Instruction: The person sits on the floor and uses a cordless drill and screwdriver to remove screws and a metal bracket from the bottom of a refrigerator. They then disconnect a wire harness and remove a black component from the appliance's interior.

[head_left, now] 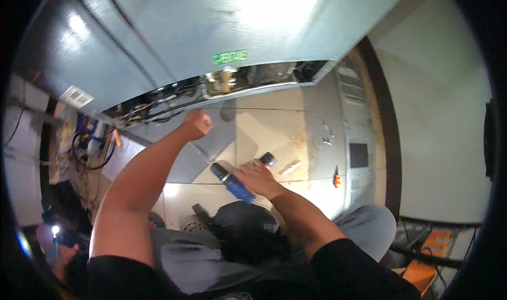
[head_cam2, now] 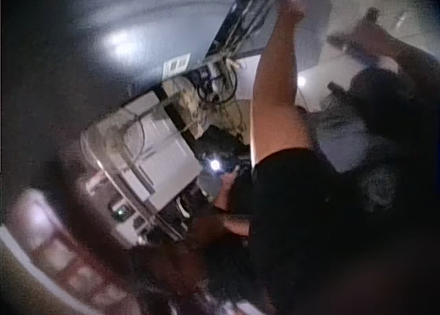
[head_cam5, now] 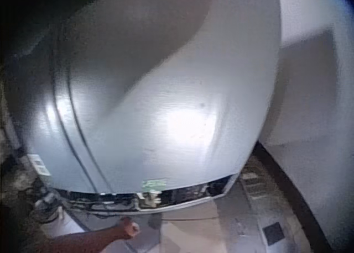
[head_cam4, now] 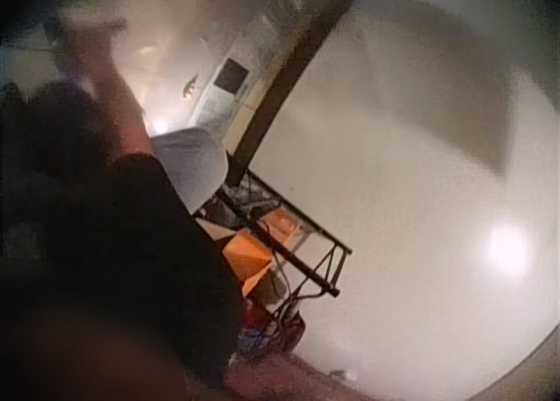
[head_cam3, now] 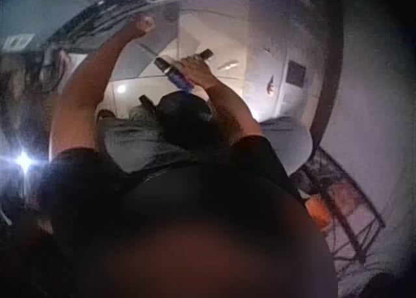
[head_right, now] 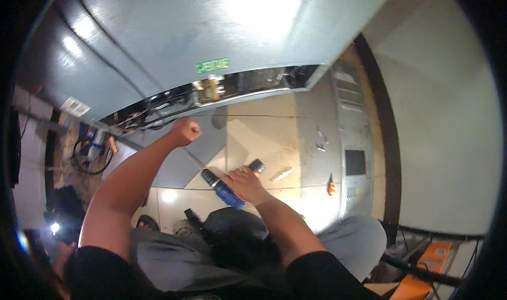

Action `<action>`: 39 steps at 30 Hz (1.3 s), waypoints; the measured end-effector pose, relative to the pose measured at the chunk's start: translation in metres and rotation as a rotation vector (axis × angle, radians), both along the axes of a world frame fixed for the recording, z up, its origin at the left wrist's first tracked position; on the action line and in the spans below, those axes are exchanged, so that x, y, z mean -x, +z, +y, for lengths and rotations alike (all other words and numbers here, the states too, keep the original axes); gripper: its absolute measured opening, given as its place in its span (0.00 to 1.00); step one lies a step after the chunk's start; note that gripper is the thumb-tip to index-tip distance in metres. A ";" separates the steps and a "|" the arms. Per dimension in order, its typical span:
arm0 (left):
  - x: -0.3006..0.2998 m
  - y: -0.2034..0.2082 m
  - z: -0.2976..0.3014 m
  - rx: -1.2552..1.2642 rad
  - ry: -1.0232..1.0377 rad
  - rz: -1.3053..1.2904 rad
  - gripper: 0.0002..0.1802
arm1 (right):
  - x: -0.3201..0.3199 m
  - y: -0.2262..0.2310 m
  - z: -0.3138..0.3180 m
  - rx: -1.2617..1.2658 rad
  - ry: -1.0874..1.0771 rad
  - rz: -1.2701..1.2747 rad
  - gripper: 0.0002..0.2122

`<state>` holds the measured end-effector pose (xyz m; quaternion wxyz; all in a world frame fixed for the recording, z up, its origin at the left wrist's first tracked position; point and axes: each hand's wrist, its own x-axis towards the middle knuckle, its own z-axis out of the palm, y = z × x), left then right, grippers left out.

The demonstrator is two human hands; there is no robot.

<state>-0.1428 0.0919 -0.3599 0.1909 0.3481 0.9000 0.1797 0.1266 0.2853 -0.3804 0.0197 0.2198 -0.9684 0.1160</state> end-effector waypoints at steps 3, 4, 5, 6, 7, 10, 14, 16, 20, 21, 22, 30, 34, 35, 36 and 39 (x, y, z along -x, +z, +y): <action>-0.027 0.010 0.025 -0.289 -0.012 -0.076 0.03 | 0.000 -0.006 0.009 0.048 0.004 -0.014 0.11; -0.036 0.017 0.031 -0.315 0.064 -0.182 0.03 | 0.003 -0.005 0.013 0.105 -0.038 -0.098 0.12; -0.046 0.022 0.043 -0.333 0.028 -0.182 0.05 | 0.007 -0.003 0.018 0.167 -0.075 -0.178 0.14; -0.054 0.029 0.053 -0.351 -0.003 -0.179 0.06 | 0.017 -0.002 0.020 0.301 -0.224 -0.295 0.13; -0.061 0.036 0.064 -0.355 -0.018 -0.196 0.07 | 0.026 0.001 0.023 0.640 -0.441 -0.321 0.11; -0.087 0.051 0.107 -0.406 -0.069 -0.159 0.07 | 0.052 0.013 0.050 1.544 -0.960 -0.665 0.08; -0.117 0.065 0.161 -0.379 -0.163 -0.115 0.08 | 0.057 0.026 0.104 2.145 -0.854 -1.078 0.08; -0.123 0.068 0.178 -0.424 -0.254 0.025 0.10 | 0.060 0.024 0.148 1.677 -0.696 -1.080 0.10; -0.109 0.062 0.187 -0.491 -0.043 -0.279 0.13 | 0.057 0.000 0.295 0.846 -0.529 -0.993 0.07; -0.103 0.057 0.184 -0.492 -0.025 -0.224 0.13 | 0.048 -0.009 0.341 0.673 -0.526 -0.988 0.05; -0.094 0.052 0.178 -0.485 0.005 -0.161 0.12 | 0.038 -0.019 0.383 0.556 -0.383 -0.967 0.04; -0.011 0.046 0.082 -0.800 1.147 -0.299 0.05 | -0.067 -0.050 0.522 -0.185 -1.067 -0.182 0.06; 0.008 0.050 0.067 -0.901 1.114 -0.211 0.07 | -0.071 -0.031 0.503 -0.313 -1.186 -0.234 0.11; 0.010 0.049 0.071 -0.832 1.030 -0.099 0.09 | -0.067 -0.027 0.500 -0.339 -1.157 -0.143 0.13; 0.013 0.048 0.079 -0.750 1.003 -0.015 0.12 | -0.063 -0.023 0.499 -0.395 -1.158 -0.132 0.15; 0.006 0.046 0.102 -0.522 1.005 0.263 0.15 | -0.057 -0.021 0.498 -0.406 -1.223 -0.110 0.19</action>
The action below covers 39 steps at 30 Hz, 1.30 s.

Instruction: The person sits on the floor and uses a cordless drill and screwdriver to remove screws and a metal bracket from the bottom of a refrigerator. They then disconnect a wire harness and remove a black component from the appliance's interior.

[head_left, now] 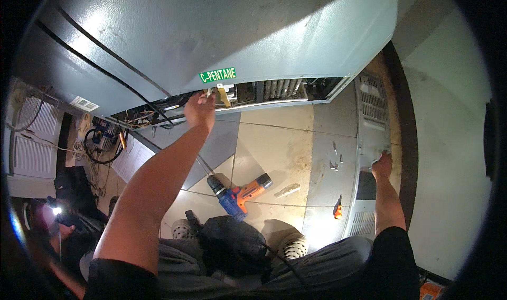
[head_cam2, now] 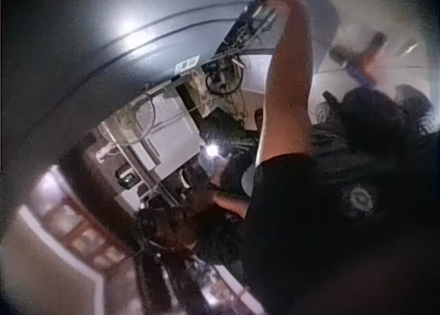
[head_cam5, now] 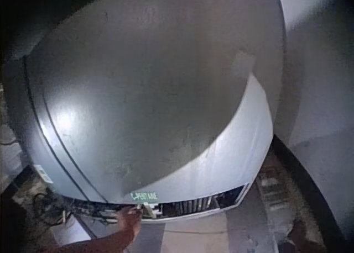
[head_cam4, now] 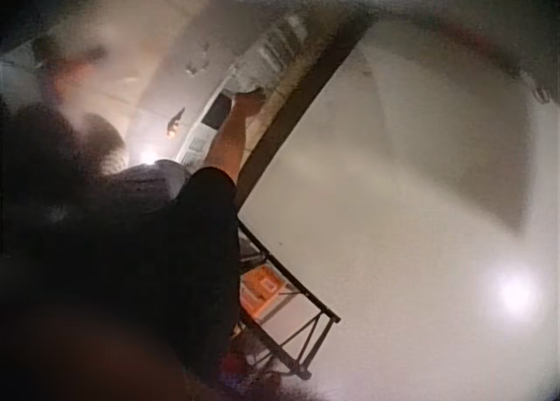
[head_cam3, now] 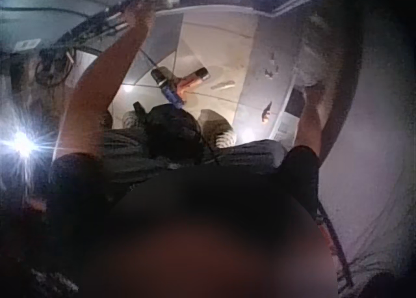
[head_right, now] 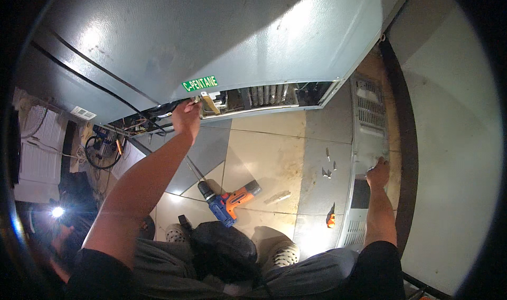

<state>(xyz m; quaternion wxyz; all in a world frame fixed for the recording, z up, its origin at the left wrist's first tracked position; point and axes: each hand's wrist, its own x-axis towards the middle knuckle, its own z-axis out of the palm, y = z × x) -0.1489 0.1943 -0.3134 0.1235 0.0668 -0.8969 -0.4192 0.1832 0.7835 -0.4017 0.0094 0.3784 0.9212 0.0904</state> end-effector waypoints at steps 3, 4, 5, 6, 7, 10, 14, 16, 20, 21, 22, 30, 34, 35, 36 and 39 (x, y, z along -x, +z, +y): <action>0.003 0.007 0.022 -0.104 0.110 0.038 0.11 | 0.000 -0.003 -0.004 -0.043 0.051 0.038 0.21; 0.007 0.011 0.026 -0.040 0.148 0.060 0.12 | 0.000 -0.002 -0.007 -0.045 0.019 -0.006 0.21; 0.011 0.014 0.031 -0.013 0.201 0.027 0.12 | 0.000 -0.001 -0.009 -0.047 0.073 0.029 0.21; 0.014 0.016 0.035 0.009 0.260 -0.002 0.12 | 0.000 0.001 -0.013 -0.026 0.059 0.010 0.21; 0.016 0.017 0.038 -0.023 0.288 0.050 0.12 | 0.000 0.004 -0.016 0.008 0.032 -0.007 0.21; 0.017 0.017 0.044 -0.114 0.356 0.155 0.11 | 0.005 0.016 -0.024 0.112 0.073 0.033 0.18; 0.013 0.013 0.047 -0.226 0.347 0.142 0.13 | 0.009 0.022 -0.036 0.095 0.141 -0.006 0.14; 0.013 0.010 0.046 -0.232 0.319 0.171 0.15 | 0.011 0.019 -0.039 0.065 0.148 -0.015 0.14; 0.020 0.001 0.038 -0.282 0.201 0.270 0.17 | 0.019 0.014 -0.043 0.050 0.237 -0.028 0.14; 0.023 -0.002 0.035 -0.196 0.190 0.275 0.16 | 0.022 0.014 -0.044 0.046 0.252 -0.040 0.14; 0.024 -0.006 0.031 -0.107 0.187 0.242 0.15 | 0.025 0.014 -0.045 0.051 0.216 -0.078 0.14; 0.016 -0.031 0.004 -1.002 -0.202 0.140 0.11 | 0.035 0.020 -0.064 0.065 0.321 0.013 0.13; 0.019 -0.029 -0.021 -0.957 -0.362 -0.017 0.09 | 0.040 0.023 -0.066 0.058 0.291 0.002 0.12; 0.022 -0.029 -0.024 -0.951 -0.375 -0.021 0.09 | 0.042 0.023 -0.067 0.044 0.325 0.031 0.12; 0.024 -0.030 -0.027 -0.947 -0.387 -0.027 0.10 | 0.045 0.024 -0.068 0.038 0.326 0.036 0.12; 0.029 -0.033 -0.033 -1.074 -0.429 -0.128 0.11 | 0.049 0.026 -0.074 0.027 0.335 0.051 0.11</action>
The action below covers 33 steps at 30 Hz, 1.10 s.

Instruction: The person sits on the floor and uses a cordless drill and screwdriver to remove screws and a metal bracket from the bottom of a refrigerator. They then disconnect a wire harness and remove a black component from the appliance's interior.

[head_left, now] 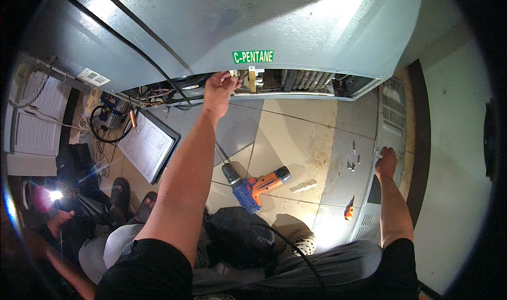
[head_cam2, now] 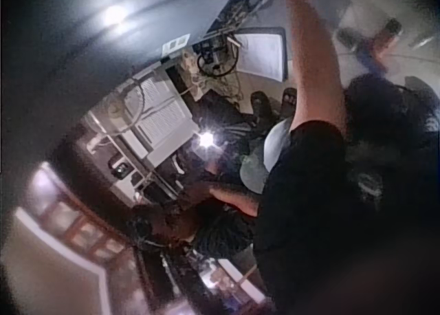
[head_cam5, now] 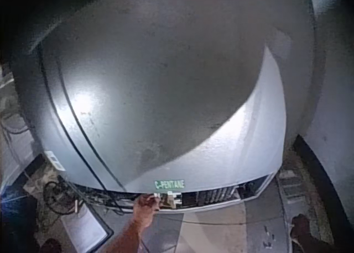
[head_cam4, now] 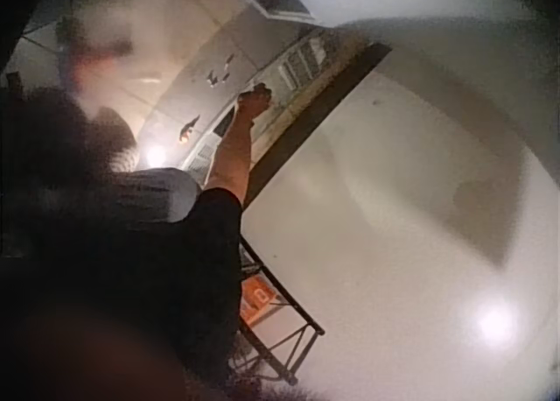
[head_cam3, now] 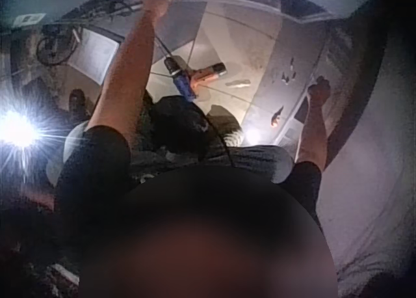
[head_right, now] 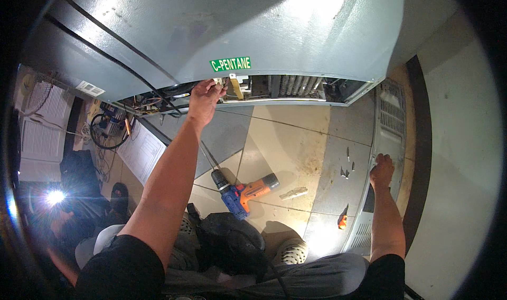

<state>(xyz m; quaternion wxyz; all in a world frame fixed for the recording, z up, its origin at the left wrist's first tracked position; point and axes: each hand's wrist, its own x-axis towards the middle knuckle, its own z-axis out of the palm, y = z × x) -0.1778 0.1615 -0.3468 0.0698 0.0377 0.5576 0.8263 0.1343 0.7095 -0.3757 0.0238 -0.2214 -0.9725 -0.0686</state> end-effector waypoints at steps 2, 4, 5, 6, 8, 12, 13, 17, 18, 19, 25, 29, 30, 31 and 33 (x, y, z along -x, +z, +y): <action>0.002 -0.001 -0.003 -0.063 -0.067 -0.045 0.11 | 0.001 0.001 -0.004 0.018 0.020 0.016 0.11; 0.005 0.000 -0.005 -0.079 -0.127 -0.040 0.11 | 0.001 0.002 -0.005 0.052 0.018 0.021 0.11; 0.007 0.001 -0.005 0.002 -0.122 -0.012 0.11 | 0.001 0.002 -0.006 0.046 0.051 0.034 0.11; 0.009 0.002 -0.005 0.082 -0.117 0.015 0.12 | 0.001 0.002 -0.005 0.041 0.051 0.026 0.11; 0.010 0.004 -0.003 0.178 -0.099 0.068 0.12 | 0.000 0.001 -0.004 0.050 0.051 0.025 0.11; 0.010 0.005 0.003 0.345 -0.018 0.182 0.11 | 0.000 -0.004 -0.003 0.102 0.065 0.048 0.11; 0.010 0.004 0.004 0.433 0.014 0.170 0.11 | 0.001 -0.006 -0.004 0.096 0.053 0.022 0.11; 0.013 0.001 0.006 0.726 0.089 0.343 0.10 | 0.005 -0.009 -0.012 0.056 0.129 0.069 0.11; 0.014 0.000 0.006 0.752 0.098 0.359 0.10 | 0.007 -0.010 -0.015 0.061 0.143 0.095 0.11; 0.014 -0.001 0.005 0.774 0.095 0.339 0.10 | 0.010 -0.010 -0.018 0.058 0.150 0.090 0.11; 0.015 0.003 -0.001 0.735 0.000 0.265 0.11 | 0.036 -0.004 -0.047 0.146 0.298 0.159 0.12; 0.013 0.009 0.001 0.793 0.015 0.297 0.12 | 0.073 0.017 -0.106 0.196 0.739 0.223 0.12; 0.011 0.009 0.002 0.739 0.015 0.244 0.13 | 0.084 0.024 -0.129 0.336 0.888 0.358 0.12; 0.009 0.011 0.002 0.666 0.002 0.181 0.13 | 0.096 0.033 -0.154 0.401 0.922 0.253 0.13; 0.012 0.017 -0.001 0.601 -0.059 0.080 0.14 | 0.126 0.045 -0.219 0.585 1.017 0.239 0.12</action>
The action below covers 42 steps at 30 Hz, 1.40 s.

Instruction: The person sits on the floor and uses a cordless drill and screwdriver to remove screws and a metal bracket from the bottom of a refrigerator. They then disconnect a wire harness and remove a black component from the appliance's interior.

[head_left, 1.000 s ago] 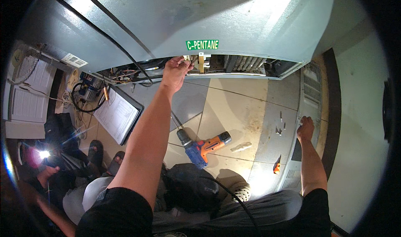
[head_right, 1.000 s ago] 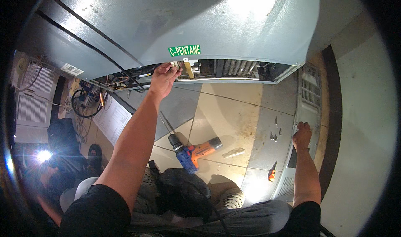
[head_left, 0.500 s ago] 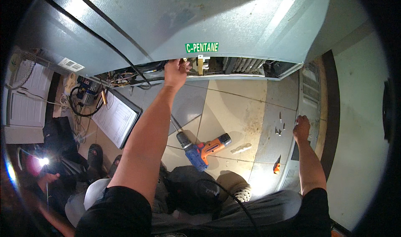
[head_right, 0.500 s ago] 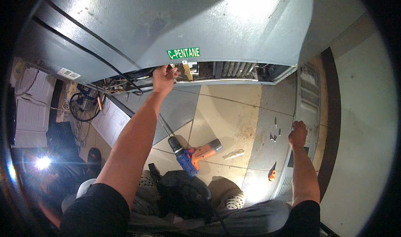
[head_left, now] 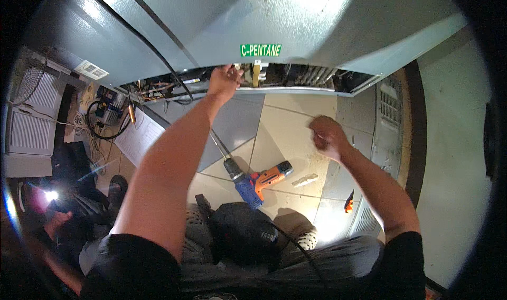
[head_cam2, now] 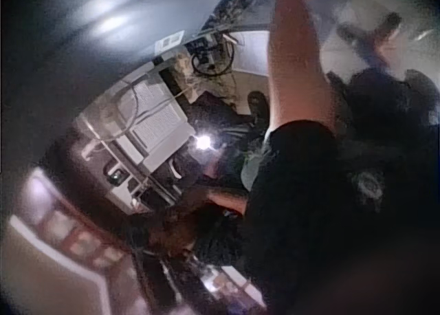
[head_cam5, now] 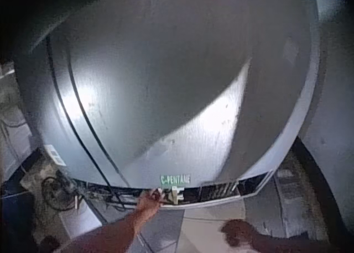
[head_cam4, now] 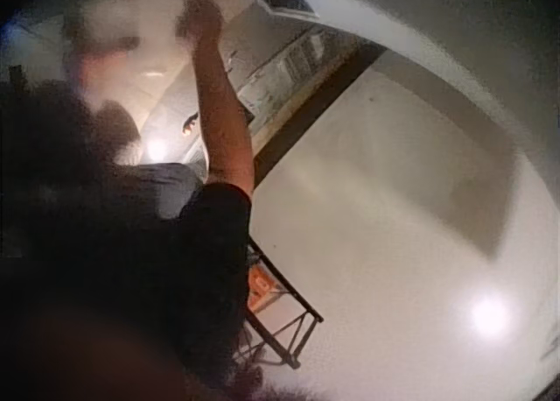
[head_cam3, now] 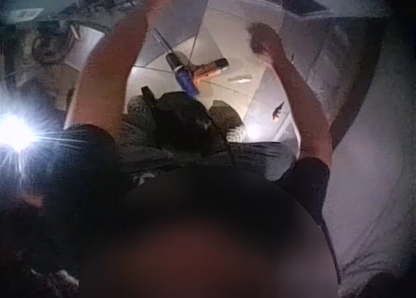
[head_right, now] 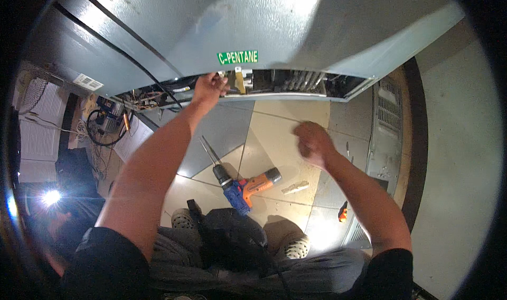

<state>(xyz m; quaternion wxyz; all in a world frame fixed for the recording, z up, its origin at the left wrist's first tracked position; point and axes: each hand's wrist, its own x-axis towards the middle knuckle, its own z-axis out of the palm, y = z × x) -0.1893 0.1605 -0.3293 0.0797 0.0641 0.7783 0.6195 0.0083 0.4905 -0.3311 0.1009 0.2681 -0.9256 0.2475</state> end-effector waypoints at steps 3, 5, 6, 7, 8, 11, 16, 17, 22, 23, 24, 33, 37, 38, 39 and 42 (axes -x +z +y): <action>0.003 0.016 -0.013 0.148 -0.060 -0.093 0.16 | 0.049 0.011 -0.096 0.233 -0.054 -0.399 0.12; 0.006 0.027 -0.016 0.134 -0.088 -0.143 0.16 | 0.085 0.006 -0.158 0.720 -0.277 -0.763 0.13; 0.005 0.029 -0.015 0.022 -0.086 -0.086 0.16 | 0.100 0.004 -0.176 0.986 -0.344 -0.890 0.14; 0.002 0.030 -0.015 -0.090 -0.035 -0.030 0.15 | 0.114 0.001 -0.192 1.235 -0.452 -1.052 0.15; -0.001 0.031 -0.014 -0.167 0.011 -0.035 0.15 | 0.126 -0.002 -0.205 1.469 -0.469 -1.122 0.15; -0.006 0.029 -0.016 -0.284 0.012 -0.227 0.13 | 0.145 -0.007 -0.234 2.030 -0.331 -1.113 0.13; -0.002 0.023 -0.013 -0.149 0.072 -0.027 0.13 | 0.159 -0.004 -0.256 2.433 -0.205 -0.834 0.10; -0.002 0.024 -0.014 -0.135 0.065 -0.057 0.13 | 0.158 -0.005 -0.257 2.445 -0.192 -0.826 0.10; 0.003 0.027 -0.030 0.542 -0.151 0.194 0.11 | 0.167 -0.017 -0.256 2.552 -0.099 -0.774 0.10; 0.005 0.026 -0.032 0.547 -0.168 0.257 0.10 | 0.171 -0.019 -0.257 2.556 -0.088 -0.743 0.10; 0.005 0.024 -0.034 0.472 -0.156 0.234 0.10 | 0.173 -0.020 -0.259 2.568 -0.181 -0.764 0.10; 0.013 0.012 -0.029 -0.066 -0.137 -0.021 0.10 | 0.183 -0.002 -0.252 2.517 -0.446 -0.961 0.13; 0.015 0.016 -0.032 -0.544 -0.121 -0.300 0.12 | 0.185 0.005 -0.248 2.542 -0.415 -1.012 0.14; 0.015 0.015 -0.032 -0.530 -0.126 -0.319 0.12 | 0.186 0.006 -0.248 2.523 -0.413 -1.026 0.13; 0.017 0.016 -0.033 -0.524 -0.144 -0.337 0.12 | 0.188 0.007 -0.247 2.496 -0.439 -1.062 0.13; 0.023 0.016 -0.035 -0.547 -0.123 -0.408 0.12 | 0.195 0.010 -0.247 2.478 -0.508 -1.093 0.13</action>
